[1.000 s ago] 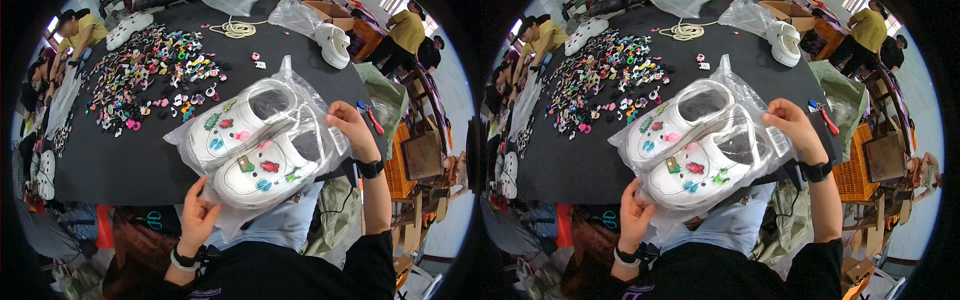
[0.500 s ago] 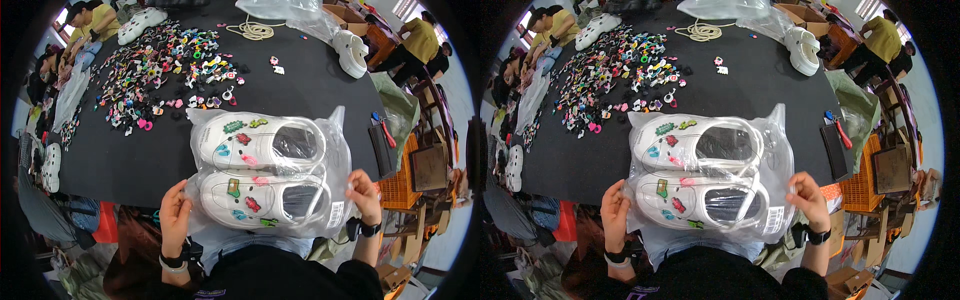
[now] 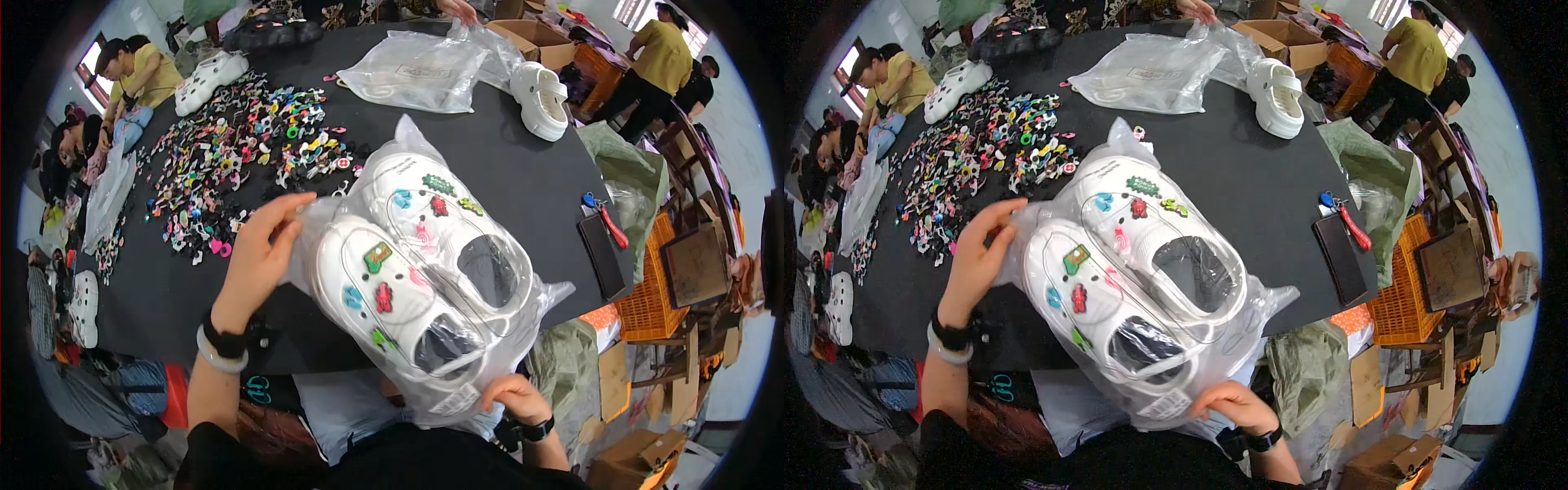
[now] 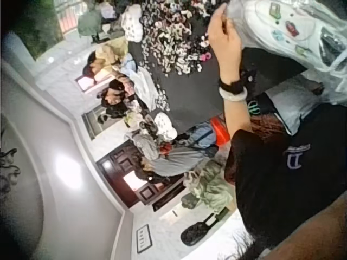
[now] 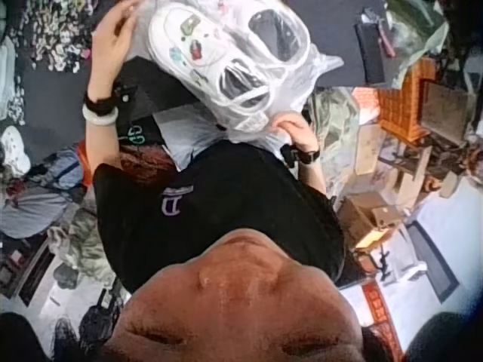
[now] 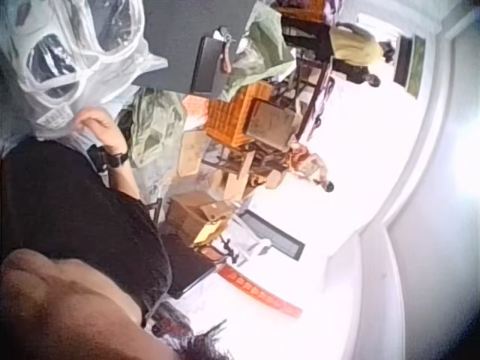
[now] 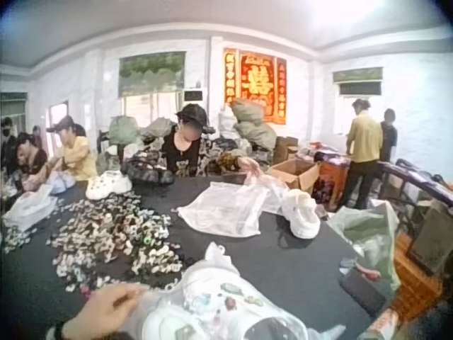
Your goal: Attaching various colorful plastic charms to the holes of foam-clog style shoes.
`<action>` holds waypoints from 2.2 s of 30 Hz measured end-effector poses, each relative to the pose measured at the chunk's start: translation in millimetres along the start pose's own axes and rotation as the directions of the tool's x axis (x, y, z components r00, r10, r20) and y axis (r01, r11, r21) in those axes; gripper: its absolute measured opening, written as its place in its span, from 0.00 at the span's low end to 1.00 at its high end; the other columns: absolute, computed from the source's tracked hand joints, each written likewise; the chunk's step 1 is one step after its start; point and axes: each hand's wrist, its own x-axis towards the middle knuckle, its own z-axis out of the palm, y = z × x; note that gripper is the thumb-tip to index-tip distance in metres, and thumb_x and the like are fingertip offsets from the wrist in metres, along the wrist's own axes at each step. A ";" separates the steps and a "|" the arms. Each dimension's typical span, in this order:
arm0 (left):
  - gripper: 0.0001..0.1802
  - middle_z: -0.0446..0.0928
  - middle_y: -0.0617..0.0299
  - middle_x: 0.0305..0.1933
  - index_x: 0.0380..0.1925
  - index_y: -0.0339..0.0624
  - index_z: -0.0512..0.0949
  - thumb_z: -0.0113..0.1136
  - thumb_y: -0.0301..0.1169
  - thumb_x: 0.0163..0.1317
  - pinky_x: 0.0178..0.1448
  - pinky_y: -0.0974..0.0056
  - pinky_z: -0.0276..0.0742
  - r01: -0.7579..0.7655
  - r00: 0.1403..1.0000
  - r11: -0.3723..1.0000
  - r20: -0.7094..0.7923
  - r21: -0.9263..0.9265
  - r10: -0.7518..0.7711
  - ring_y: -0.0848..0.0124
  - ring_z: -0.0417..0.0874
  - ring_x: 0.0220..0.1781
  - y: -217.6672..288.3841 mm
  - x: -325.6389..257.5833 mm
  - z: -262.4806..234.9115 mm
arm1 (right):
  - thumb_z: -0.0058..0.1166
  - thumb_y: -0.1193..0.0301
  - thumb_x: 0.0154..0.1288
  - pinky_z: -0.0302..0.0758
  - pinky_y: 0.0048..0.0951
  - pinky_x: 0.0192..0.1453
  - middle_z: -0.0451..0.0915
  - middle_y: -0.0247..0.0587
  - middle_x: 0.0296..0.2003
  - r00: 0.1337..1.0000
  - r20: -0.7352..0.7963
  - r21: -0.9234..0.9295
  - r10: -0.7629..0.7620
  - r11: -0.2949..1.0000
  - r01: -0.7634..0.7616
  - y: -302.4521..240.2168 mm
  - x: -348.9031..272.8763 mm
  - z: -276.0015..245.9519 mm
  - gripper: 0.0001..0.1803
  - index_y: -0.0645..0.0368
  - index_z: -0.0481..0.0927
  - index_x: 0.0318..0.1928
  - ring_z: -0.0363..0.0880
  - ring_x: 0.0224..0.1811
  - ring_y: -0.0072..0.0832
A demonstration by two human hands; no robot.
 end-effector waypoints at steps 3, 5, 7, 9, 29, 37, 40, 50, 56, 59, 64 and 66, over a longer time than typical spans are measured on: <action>0.18 0.79 0.60 0.39 0.51 0.41 0.78 0.53 0.18 0.61 0.45 0.69 0.73 0.054 0.997 0.999 0.056 0.008 -0.054 0.72 0.74 0.35 -21.3 35.6 7.3 | 0.40 0.80 0.70 0.73 0.27 0.51 0.82 0.41 0.42 0.976 0.216 -0.043 -0.028 0.998 0.038 -6.6 29.2 23.0 0.15 0.66 0.80 0.48 0.77 0.42 0.26; 0.18 0.80 0.60 0.39 0.52 0.41 0.77 0.53 0.19 0.61 0.47 0.68 0.73 0.027 0.999 0.998 0.042 0.063 -0.030 0.70 0.77 0.37 -39.5 47.2 13.3 | 0.39 0.80 0.71 0.72 0.28 0.53 0.82 0.40 0.43 0.960 0.272 -0.063 -0.070 0.994 0.090 -5.2 46.8 41.8 0.16 0.65 0.79 0.51 0.77 0.44 0.26; 0.18 0.80 0.60 0.42 0.53 0.40 0.76 0.54 0.21 0.62 0.49 0.69 0.72 -0.044 0.999 0.995 -0.003 0.086 0.044 0.72 0.77 0.41 -42.2 48.4 17.2 | 0.39 0.80 0.70 0.72 0.29 0.55 0.80 0.41 0.45 0.955 0.279 -0.060 -0.104 0.990 0.125 -7.5 57.6 59.2 0.18 0.63 0.77 0.56 0.77 0.46 0.26; 0.20 0.80 0.58 0.49 0.56 0.38 0.73 0.55 0.22 0.62 0.57 0.67 0.69 -0.165 0.980 0.974 -0.086 0.158 0.180 0.70 0.79 0.50 -33.7 40.4 19.4 | 0.39 0.80 0.70 0.71 0.29 0.56 0.80 0.41 0.44 0.959 0.256 -0.091 -0.124 0.984 0.152 -8.6 63.8 69.7 0.19 0.62 0.76 0.57 0.77 0.46 0.26; 0.14 0.83 0.58 0.35 0.36 0.36 0.82 0.58 0.37 0.67 0.42 0.70 0.73 0.750 0.606 0.524 0.738 -0.404 -0.299 0.75 0.80 0.37 37.3 -203.0 70.7 | 0.47 0.72 0.72 0.70 0.17 0.27 0.73 0.33 0.33 0.476 -0.738 -0.302 -0.478 0.865 0.400 -42.3 38.4 1.7 0.30 0.59 0.53 0.70 0.70 0.25 0.16; 0.13 0.81 0.63 0.29 0.29 0.34 0.81 0.65 0.35 0.62 0.40 0.70 0.73 0.680 0.732 0.537 0.430 -0.499 -0.528 0.77 0.79 0.32 26.5 -208.7 80.1 | 0.48 0.69 0.73 0.64 0.14 0.26 0.72 0.26 0.26 0.579 -0.730 -0.301 -0.363 0.931 0.204 -48.4 36.2 -11.1 0.08 0.60 0.73 0.46 0.66 0.23 0.11; 0.10 0.81 0.62 0.30 0.30 0.32 0.81 0.64 0.30 0.62 0.41 0.70 0.74 0.810 0.586 0.331 0.643 -0.485 -0.493 0.77 0.79 0.34 23.1 -213.6 74.6 | 0.46 0.71 0.73 0.62 0.14 0.23 0.72 0.25 0.25 0.545 -0.736 -0.339 -0.402 0.915 0.218 -49.4 36.0 -14.2 0.05 0.58 0.72 0.45 0.64 0.20 0.10; 0.06 0.83 0.62 0.33 0.31 0.35 0.84 0.63 0.28 0.63 0.44 0.69 0.74 0.742 0.646 0.451 0.708 -0.496 -0.286 0.75 0.81 0.35 26.8 -213.9 60.9 | 0.44 0.70 0.73 0.65 0.18 0.23 0.74 0.31 0.23 0.308 -0.884 -0.190 -0.351 0.873 0.450 -39.6 34.0 -13.4 0.06 0.56 0.70 0.37 0.69 0.19 0.17; 0.09 0.81 0.61 0.31 0.33 0.37 0.83 0.62 0.32 0.64 0.40 0.67 0.73 0.627 0.647 0.626 0.757 -0.464 -0.087 0.72 0.80 0.33 29.9 -204.8 68.3 | 0.59 0.63 0.64 0.73 0.23 0.36 0.81 0.40 0.26 0.944 -0.313 -0.106 0.108 0.983 -0.147 -7.4 10.4 15.9 0.14 0.63 0.77 0.32 0.79 0.30 0.23; 0.10 0.79 0.59 0.29 0.34 0.35 0.82 0.61 0.33 0.65 0.38 0.65 0.73 0.568 0.657 0.681 0.753 -0.462 -0.037 0.70 0.80 0.32 38.6 -202.8 78.1 | 0.67 0.61 0.59 0.73 0.26 0.36 0.79 0.32 0.27 0.986 0.160 -0.346 0.052 0.938 0.007 -0.7 36.2 59.2 0.16 0.61 0.80 0.38 0.77 0.32 0.23; 0.10 0.81 0.50 0.33 0.38 0.35 0.81 0.58 0.32 0.66 0.42 0.58 0.75 0.452 0.774 0.735 0.632 -0.506 -0.042 0.56 0.82 0.35 44.5 -212.8 80.6 | 0.64 0.58 0.62 0.74 0.29 0.36 0.82 0.41 0.32 0.965 0.226 -0.296 -0.133 0.934 0.198 15.6 60.1 109.1 0.18 0.61 0.81 0.41 0.79 0.33 0.30; 0.10 0.81 0.49 0.34 0.37 0.34 0.81 0.57 0.31 0.65 0.42 0.58 0.75 0.462 0.767 0.754 0.637 -0.467 -0.076 0.54 0.82 0.36 44.1 -217.0 76.6 | 0.64 0.57 0.62 0.74 0.30 0.36 0.83 0.43 0.35 0.967 0.237 -0.323 -0.092 0.931 0.168 17.0 60.8 108.9 0.19 0.61 0.82 0.42 0.80 0.34 0.31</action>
